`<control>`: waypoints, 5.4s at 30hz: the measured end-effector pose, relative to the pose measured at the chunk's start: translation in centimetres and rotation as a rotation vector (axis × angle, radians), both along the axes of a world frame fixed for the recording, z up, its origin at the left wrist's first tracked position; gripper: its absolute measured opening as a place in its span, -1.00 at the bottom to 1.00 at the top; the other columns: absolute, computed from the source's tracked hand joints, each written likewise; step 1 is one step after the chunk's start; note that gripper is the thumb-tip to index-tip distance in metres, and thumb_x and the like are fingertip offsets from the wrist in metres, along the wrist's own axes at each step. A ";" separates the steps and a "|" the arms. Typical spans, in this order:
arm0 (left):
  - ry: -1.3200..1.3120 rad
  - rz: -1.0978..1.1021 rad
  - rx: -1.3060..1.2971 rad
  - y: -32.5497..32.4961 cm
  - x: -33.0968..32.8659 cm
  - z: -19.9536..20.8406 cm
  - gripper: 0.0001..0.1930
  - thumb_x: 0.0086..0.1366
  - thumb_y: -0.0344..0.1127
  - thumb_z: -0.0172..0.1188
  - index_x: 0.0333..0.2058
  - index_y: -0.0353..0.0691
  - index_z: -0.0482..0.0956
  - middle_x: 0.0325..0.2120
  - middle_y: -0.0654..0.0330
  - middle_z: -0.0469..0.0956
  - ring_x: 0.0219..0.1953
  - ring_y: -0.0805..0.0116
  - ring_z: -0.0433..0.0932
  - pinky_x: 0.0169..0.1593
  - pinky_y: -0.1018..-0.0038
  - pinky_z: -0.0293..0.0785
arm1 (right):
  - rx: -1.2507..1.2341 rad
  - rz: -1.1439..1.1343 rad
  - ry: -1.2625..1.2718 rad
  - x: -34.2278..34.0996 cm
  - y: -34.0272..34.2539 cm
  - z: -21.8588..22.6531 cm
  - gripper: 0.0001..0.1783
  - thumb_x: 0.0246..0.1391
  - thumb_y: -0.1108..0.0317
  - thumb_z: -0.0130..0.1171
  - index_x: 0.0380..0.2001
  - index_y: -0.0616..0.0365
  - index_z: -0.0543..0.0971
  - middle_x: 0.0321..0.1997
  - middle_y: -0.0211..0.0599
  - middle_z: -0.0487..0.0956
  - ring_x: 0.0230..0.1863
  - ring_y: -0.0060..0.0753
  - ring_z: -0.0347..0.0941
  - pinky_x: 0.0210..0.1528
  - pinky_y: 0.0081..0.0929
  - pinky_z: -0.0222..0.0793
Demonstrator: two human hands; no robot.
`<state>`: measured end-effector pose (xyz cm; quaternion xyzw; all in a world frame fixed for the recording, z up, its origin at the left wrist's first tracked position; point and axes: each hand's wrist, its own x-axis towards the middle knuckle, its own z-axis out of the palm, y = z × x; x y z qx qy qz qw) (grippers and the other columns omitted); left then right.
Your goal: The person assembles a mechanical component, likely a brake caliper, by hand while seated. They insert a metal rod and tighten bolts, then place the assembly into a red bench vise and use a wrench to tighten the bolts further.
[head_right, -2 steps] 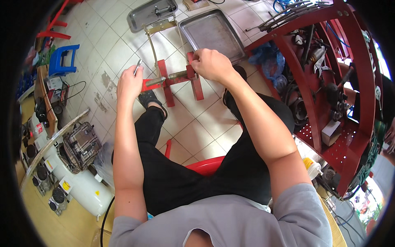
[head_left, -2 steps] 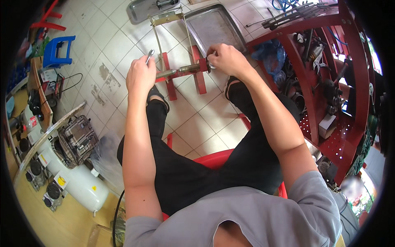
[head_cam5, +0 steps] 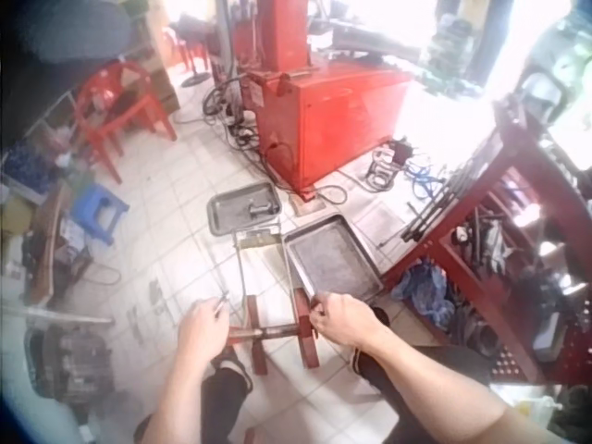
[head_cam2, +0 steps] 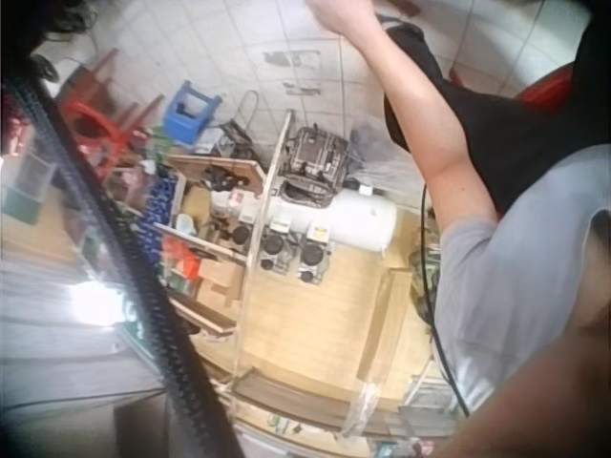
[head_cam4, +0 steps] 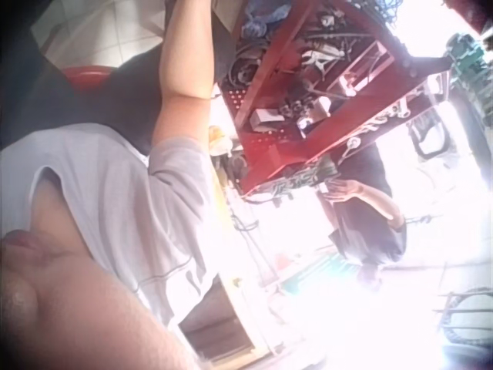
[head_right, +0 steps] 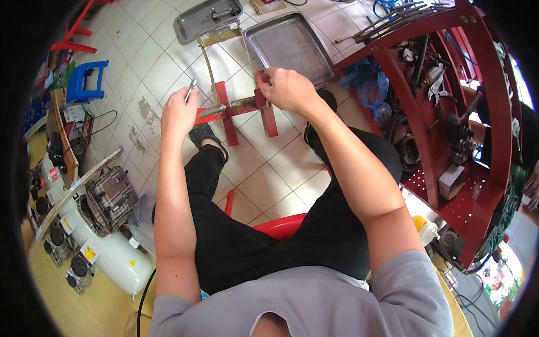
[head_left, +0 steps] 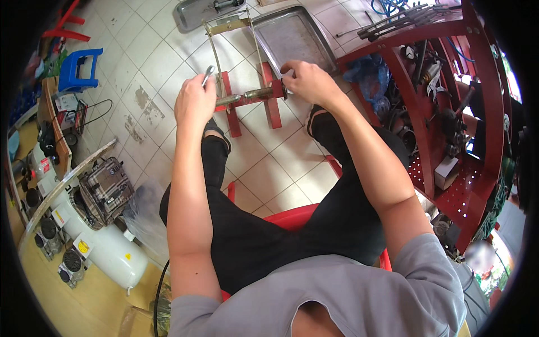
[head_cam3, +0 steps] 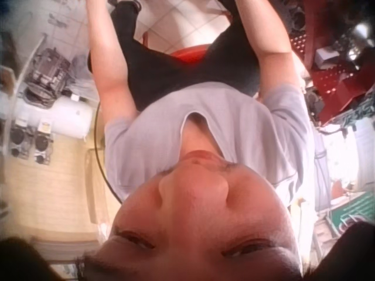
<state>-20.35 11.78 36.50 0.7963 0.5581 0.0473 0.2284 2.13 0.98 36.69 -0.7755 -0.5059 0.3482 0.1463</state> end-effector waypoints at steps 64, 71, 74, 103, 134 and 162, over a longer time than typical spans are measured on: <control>-0.230 -0.072 -0.308 -1.3 1.8 0.4 -0.60 0.16 -0.06 0.13 -0.26 -0.33 0.56 -0.44 -0.03 0.59 -0.37 0.05 0.57 -0.26 0.31 0.44 | 0.296 -0.257 0.123 -1.1 0.6 -2.4 -0.35 0.12 -0.16 -0.09 -0.43 0.33 0.60 -0.47 0.17 0.56 -0.22 0.18 0.51 -0.05 -0.15 0.39; -0.217 -0.060 -0.312 -1.4 1.7 0.0 -0.61 0.16 -0.06 0.13 -0.27 -0.33 0.56 -0.44 -0.04 0.59 -0.34 0.03 0.57 -0.24 0.29 0.44 | 0.080 -0.283 -0.004 -0.3 1.6 1.4 -0.40 0.12 -0.14 -0.07 -0.52 0.25 0.61 -0.51 0.15 0.55 -0.29 0.19 0.52 -0.12 -0.05 0.40; -0.201 -0.071 -0.339 -1.5 2.1 0.3 -0.63 0.16 -0.06 0.13 -0.28 -0.30 0.57 -0.44 -0.05 0.59 -0.34 0.02 0.57 -0.24 0.27 0.44 | 0.211 -0.172 0.007 -0.9 0.3 -2.1 -0.43 0.13 -0.11 -0.07 -0.44 0.24 0.61 -0.47 0.14 0.56 -0.28 0.18 0.52 -0.12 -0.06 0.40; -0.124 -0.167 -0.407 -2.5 2.4 -0.1 -0.66 0.18 -0.21 0.04 -0.25 -0.42 0.54 -0.45 -0.20 0.53 -0.28 -0.10 0.52 -0.17 0.22 0.40 | -0.034 -0.137 -0.173 -0.5 1.1 1.4 -0.38 0.13 -0.15 -0.11 -0.41 0.29 0.58 -0.39 0.26 0.55 -0.21 0.24 0.50 -0.09 -0.04 0.40; -0.120 -0.177 -0.410 -2.4 2.4 0.0 -0.66 0.18 -0.19 0.04 -0.29 -0.41 0.53 -0.47 -0.18 0.53 -0.30 -0.10 0.52 -0.19 0.19 0.39 | -0.038 -0.109 -0.098 0.7 1.2 -0.7 -0.40 0.15 -0.13 -0.13 -0.34 0.25 0.59 -0.31 0.23 0.55 -0.17 0.24 0.48 -0.06 -0.06 0.38; -0.169 -0.171 -0.433 -2.5 2.4 -0.5 -0.66 0.15 -0.22 0.03 -0.20 -0.35 0.54 -0.39 -0.12 0.56 -0.23 -0.02 0.54 -0.14 0.26 0.41 | 0.240 -0.151 -0.225 0.0 0.3 -4.1 -0.39 0.09 -0.18 -0.05 -0.38 0.22 0.61 -0.40 0.14 0.58 -0.24 0.19 0.52 -0.09 -0.10 0.41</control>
